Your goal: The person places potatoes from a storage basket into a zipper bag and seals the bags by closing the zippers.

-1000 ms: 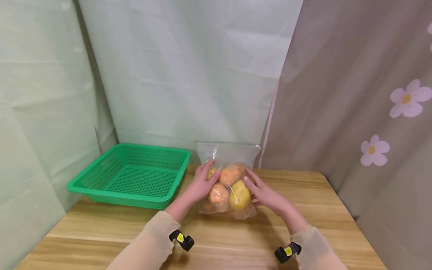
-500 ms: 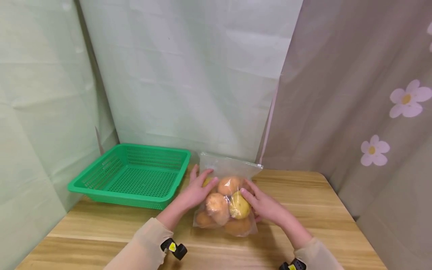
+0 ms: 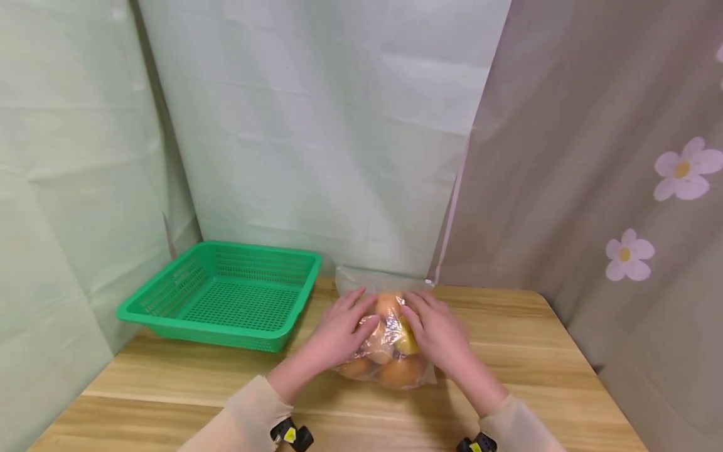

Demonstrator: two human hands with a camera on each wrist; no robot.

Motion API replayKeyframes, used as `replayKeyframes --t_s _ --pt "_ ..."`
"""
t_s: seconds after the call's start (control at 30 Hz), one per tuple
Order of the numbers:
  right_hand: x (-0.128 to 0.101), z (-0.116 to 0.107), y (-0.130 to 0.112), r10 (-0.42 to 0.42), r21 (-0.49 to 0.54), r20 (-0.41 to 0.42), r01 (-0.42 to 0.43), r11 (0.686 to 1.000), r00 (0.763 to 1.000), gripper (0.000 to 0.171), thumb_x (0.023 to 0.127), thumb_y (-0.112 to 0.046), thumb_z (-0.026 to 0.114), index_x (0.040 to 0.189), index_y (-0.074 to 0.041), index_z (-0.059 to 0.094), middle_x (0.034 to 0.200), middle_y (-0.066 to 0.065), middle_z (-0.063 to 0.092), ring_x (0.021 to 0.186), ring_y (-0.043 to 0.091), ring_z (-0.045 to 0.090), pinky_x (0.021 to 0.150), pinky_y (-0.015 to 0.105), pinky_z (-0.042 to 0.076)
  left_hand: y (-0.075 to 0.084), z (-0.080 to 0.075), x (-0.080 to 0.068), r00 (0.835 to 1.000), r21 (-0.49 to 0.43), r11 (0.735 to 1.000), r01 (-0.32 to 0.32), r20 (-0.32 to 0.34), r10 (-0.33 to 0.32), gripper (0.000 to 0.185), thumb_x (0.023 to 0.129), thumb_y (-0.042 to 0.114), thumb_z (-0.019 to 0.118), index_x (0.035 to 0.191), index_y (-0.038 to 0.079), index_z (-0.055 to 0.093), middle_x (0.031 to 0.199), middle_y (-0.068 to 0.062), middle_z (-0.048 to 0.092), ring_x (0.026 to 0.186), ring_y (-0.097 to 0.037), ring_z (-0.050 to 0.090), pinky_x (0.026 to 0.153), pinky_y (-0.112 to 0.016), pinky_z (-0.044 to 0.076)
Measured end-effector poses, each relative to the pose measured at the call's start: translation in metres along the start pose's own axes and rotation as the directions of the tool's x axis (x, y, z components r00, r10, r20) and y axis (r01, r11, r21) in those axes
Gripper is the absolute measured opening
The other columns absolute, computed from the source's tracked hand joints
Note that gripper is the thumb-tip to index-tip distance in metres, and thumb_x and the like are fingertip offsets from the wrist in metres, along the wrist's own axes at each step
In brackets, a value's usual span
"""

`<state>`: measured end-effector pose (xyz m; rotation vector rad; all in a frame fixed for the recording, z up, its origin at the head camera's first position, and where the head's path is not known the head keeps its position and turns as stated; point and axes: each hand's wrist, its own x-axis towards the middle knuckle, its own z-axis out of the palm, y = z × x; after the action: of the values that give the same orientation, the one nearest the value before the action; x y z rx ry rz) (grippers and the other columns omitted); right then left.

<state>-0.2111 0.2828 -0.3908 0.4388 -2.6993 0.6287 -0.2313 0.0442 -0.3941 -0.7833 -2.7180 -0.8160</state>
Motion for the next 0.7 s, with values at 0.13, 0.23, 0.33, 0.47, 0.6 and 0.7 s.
replayKeyframes --t_s 0.13,0.23,0.33,0.47,0.6,0.7 --pt "0.0 0.006 -0.008 -0.055 0.063 0.058 0.051 0.997 0.997 0.057 0.119 -0.039 0.051 0.168 -0.009 0.048 0.168 0.021 0.048 0.152 0.051 0.044 0.119 0.072 0.038 0.001 0.003 0.0 1.0 0.071 0.997 0.011 0.015 -0.012 0.055 0.119 0.037 0.042 0.166 0.011 0.05 0.175 -0.017 0.038 0.162 -0.049 0.029 0.123 -0.077 0.027" --pt "0.003 0.011 -0.009 -0.047 0.072 0.091 0.04 0.997 0.995 0.06 0.12 -0.039 0.047 0.171 -0.008 0.041 0.171 0.022 0.042 0.155 0.051 0.04 0.122 0.071 0.035 0.0 0.005 0.004 0.999 0.091 0.995 0.038 0.022 -0.04 0.056 0.119 0.036 0.037 0.168 0.012 0.048 0.174 -0.016 0.04 0.162 -0.047 0.03 0.123 -0.077 0.028" --pt "0.009 0.014 -0.01 -0.039 0.059 0.109 0.033 0.998 0.993 0.06 0.121 -0.038 0.046 0.172 -0.007 0.038 0.173 0.023 0.04 0.157 0.05 0.038 0.124 0.069 0.034 -0.003 0.006 0.011 0.998 0.107 0.992 0.063 0.02 -0.065 0.056 0.117 0.034 0.036 0.168 0.013 0.048 0.174 -0.014 0.042 0.161 -0.045 0.033 0.123 -0.076 0.029" --pt "0.017 0.018 -0.013 -0.027 0.054 0.128 0.02 0.998 0.991 0.062 0.121 -0.038 0.045 0.173 -0.008 0.035 0.174 0.023 0.038 0.157 0.051 0.037 0.124 0.069 0.033 -0.004 0.007 0.017 0.997 0.149 0.986 0.078 -0.024 -0.076 0.055 0.116 0.029 0.041 0.168 0.014 0.049 0.174 -0.014 0.042 0.16 -0.044 0.036 0.124 -0.074 0.029" --pt "0.022 0.019 -0.015 -0.03 0.057 0.127 0.023 0.998 0.991 0.062 0.12 -0.037 0.046 0.173 -0.006 0.036 0.173 0.025 0.038 0.156 0.051 0.038 0.124 0.069 0.032 -0.001 0.007 0.019 0.998 0.2 0.979 0.042 -0.063 -0.03 0.054 0.115 0.027 0.049 0.166 0.012 0.05 0.173 -0.014 0.043 0.159 -0.042 0.038 0.123 -0.073 0.031" --pt "0.022 0.018 -0.016 -0.053 0.064 0.125 0.045 0.997 0.991 0.061 0.12 -0.035 0.046 0.171 -0.003 0.037 0.172 0.027 0.038 0.156 0.051 0.039 0.125 0.069 0.031 0.003 0.008 0.016 0.999 0.22 0.975 0.013 -0.047 -0.002 0.054 0.116 0.031 0.05 0.166 0.012 0.05 0.171 -0.012 0.047 0.158 -0.041 0.041 0.123 -0.072 0.033"
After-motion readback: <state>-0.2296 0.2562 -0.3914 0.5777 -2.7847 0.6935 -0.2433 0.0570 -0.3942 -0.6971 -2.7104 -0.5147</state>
